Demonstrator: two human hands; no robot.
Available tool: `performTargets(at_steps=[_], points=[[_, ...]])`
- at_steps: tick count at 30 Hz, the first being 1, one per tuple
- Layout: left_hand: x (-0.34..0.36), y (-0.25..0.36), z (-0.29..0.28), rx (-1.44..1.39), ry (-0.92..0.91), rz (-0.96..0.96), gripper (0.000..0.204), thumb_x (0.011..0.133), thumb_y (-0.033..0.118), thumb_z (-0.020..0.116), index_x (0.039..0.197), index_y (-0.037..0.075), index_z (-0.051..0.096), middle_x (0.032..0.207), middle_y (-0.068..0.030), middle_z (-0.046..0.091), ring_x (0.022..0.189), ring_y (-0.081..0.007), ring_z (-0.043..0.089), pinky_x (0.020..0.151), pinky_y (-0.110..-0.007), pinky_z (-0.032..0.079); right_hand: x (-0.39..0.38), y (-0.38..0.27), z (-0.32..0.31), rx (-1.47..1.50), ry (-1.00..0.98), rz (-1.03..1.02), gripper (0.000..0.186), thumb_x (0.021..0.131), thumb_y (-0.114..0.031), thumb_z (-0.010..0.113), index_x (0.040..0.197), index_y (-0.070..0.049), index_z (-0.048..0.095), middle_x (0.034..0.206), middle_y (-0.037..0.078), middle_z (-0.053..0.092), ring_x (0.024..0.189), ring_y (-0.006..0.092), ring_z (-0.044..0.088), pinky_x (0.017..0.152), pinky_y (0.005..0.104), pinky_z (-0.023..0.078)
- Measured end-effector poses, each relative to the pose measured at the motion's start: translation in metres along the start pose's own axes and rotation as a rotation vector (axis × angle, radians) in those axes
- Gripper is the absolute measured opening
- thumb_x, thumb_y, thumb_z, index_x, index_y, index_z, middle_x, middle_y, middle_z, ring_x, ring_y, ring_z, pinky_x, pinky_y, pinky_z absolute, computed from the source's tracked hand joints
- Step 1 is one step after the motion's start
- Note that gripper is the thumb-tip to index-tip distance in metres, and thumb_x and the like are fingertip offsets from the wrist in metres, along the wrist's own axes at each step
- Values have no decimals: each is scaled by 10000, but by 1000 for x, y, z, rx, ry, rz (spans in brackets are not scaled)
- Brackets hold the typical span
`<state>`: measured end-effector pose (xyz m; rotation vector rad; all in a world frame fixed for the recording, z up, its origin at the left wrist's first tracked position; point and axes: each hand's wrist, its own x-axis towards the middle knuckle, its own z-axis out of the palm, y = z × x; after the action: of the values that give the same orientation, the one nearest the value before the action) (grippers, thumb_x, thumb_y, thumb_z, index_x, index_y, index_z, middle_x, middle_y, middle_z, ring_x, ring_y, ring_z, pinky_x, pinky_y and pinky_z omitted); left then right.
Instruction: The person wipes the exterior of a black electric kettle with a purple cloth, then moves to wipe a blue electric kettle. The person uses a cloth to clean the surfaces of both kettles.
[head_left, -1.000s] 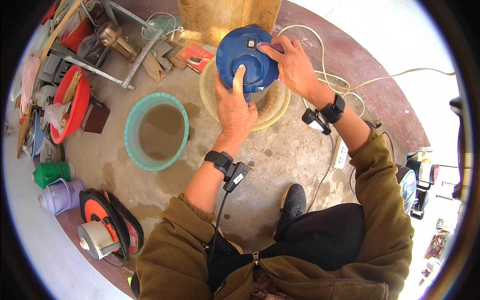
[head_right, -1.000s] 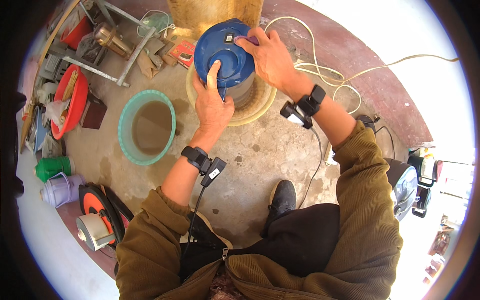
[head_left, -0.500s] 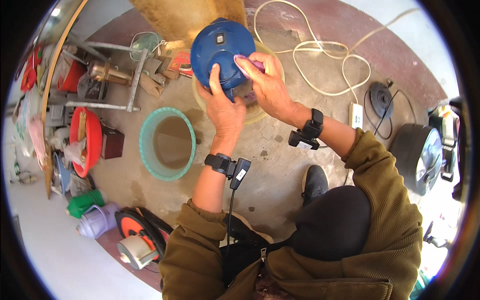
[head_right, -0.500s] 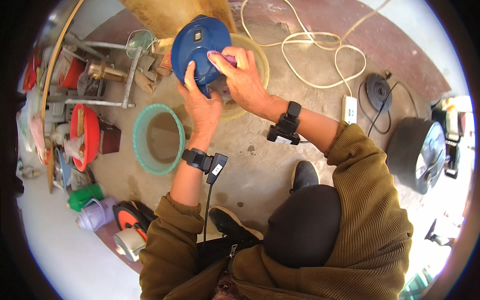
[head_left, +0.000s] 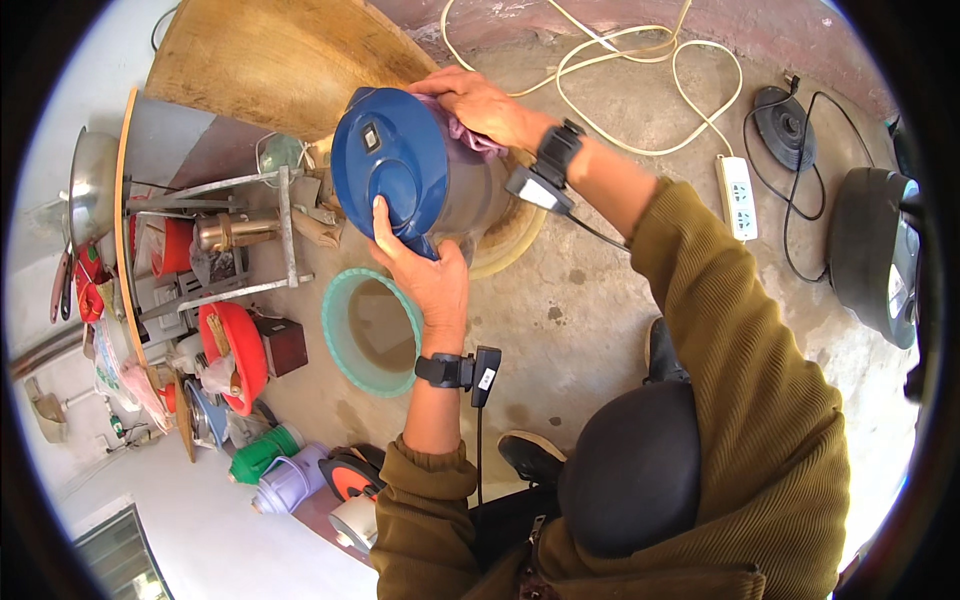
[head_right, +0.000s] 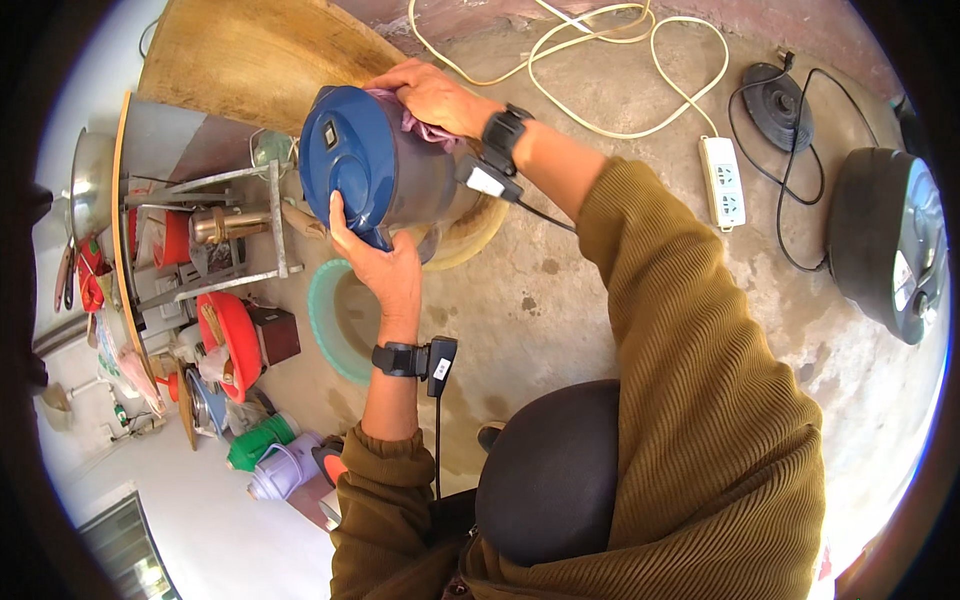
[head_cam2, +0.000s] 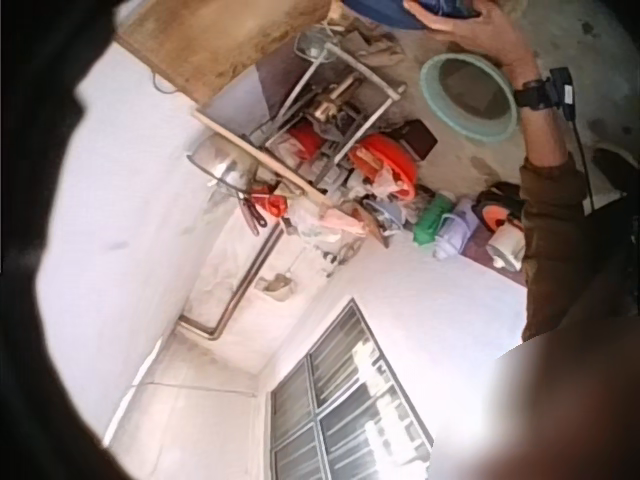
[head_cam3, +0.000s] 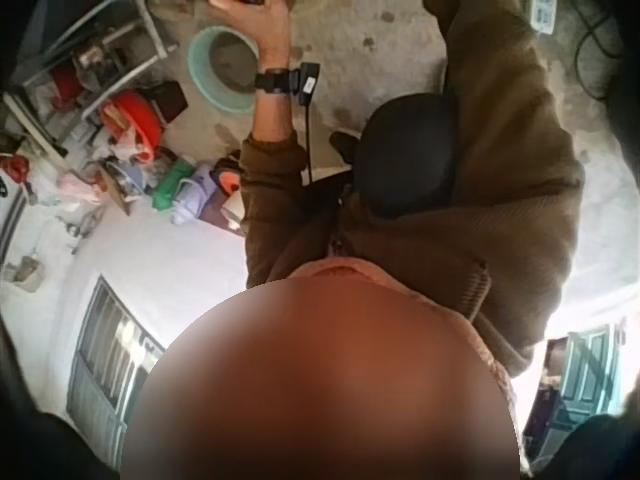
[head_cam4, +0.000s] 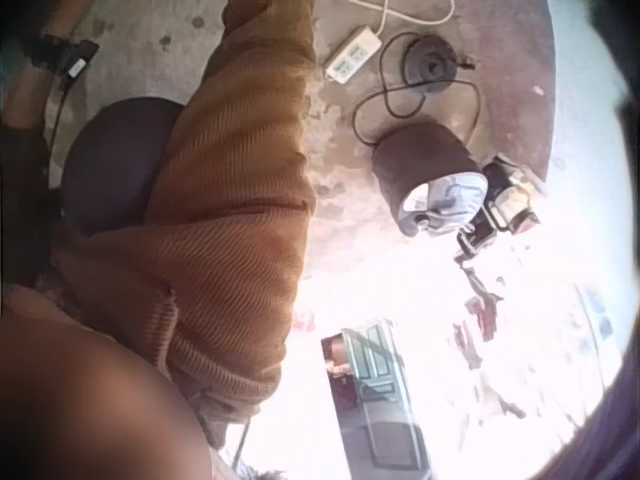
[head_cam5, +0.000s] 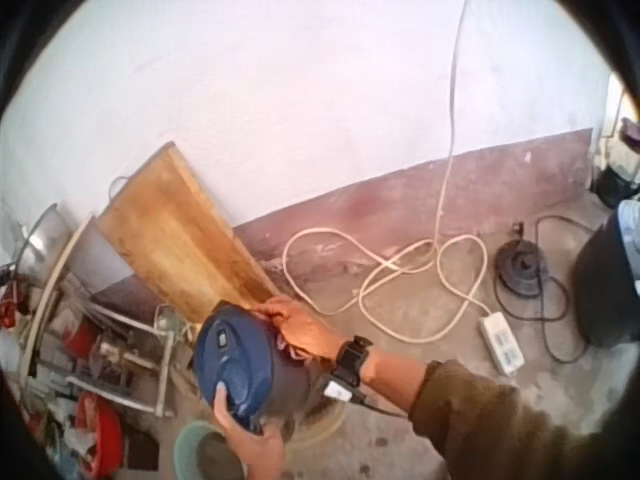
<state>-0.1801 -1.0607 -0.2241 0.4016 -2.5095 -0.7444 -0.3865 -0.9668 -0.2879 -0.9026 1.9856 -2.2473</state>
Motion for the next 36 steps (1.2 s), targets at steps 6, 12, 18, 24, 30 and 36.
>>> performTargets(at_steps=[6, 12, 18, 24, 30, 36], points=[[-1, -2, -1, -1, -7, 15, 937, 694, -149, 545, 1576, 75, 322, 1470, -236, 391, 1366, -431, 438, 1179, -478, 337, 35, 19, 11, 101, -207, 298, 420, 970, -112, 476, 1322, -105, 705, 1024, 72, 755, 784, 136, 663, 693, 281, 530], [-1, -7, 2, 9, 41, 61, 953, 681, -140, 563, 1574, 109, 340, 1352, -248, 426, 1279, -473, 471, 1133, -523, 378, -25, 44, 22, -28, 112, 14, 411, 1049, -353, 438, 1272, -109, 682, 747, 68, 635, 523, 171, 611, 475, 317, 489], [0, -6, 3, 36, 60, 106, 958, 684, -141, 558, 1577, 129, 338, 1354, -257, 423, 1272, -484, 478, 1120, -527, 395, -106, 26, 27, 155, -3, 755, 510, 1074, -357, 375, 1421, 3, 474, 1287, 227, 625, 1270, 298, 557, 1087, 404, 424], [-1, -5, 4, 37, 53, 82, 966, 681, -137, 554, 1579, 146, 337, 1340, -275, 417, 1224, -507, 513, 1085, -529, 432, -137, 8, 85, 579, 499, 767, 432, 1024, -83, 369, 1424, 15, 499, 1248, 205, 636, 1122, 277, 628, 946, 395, 515], [-1, -8, 4, 13, 47, 59, 972, 673, -130, 559, 1578, 147, 337, 1342, -278, 414, 1229, -525, 514, 1073, -532, 444, -104, 61, 59, 687, 379, 772, 387, 997, -36, 407, 1277, -56, 673, 928, 100, 709, 712, 278, 682, 605, 452, 555], [-1, -8, 5, 31, 61, 54, 977, 666, -129, 554, 1578, 146, 341, 1353, -277, 410, 1232, -522, 511, 1079, -531, 439, -29, 80, 15, 338, -68, 965, 460, 968, -5, 448, 1343, -119, 687, 1055, 86, 721, 729, 181, 632, 586, 314, 540]])
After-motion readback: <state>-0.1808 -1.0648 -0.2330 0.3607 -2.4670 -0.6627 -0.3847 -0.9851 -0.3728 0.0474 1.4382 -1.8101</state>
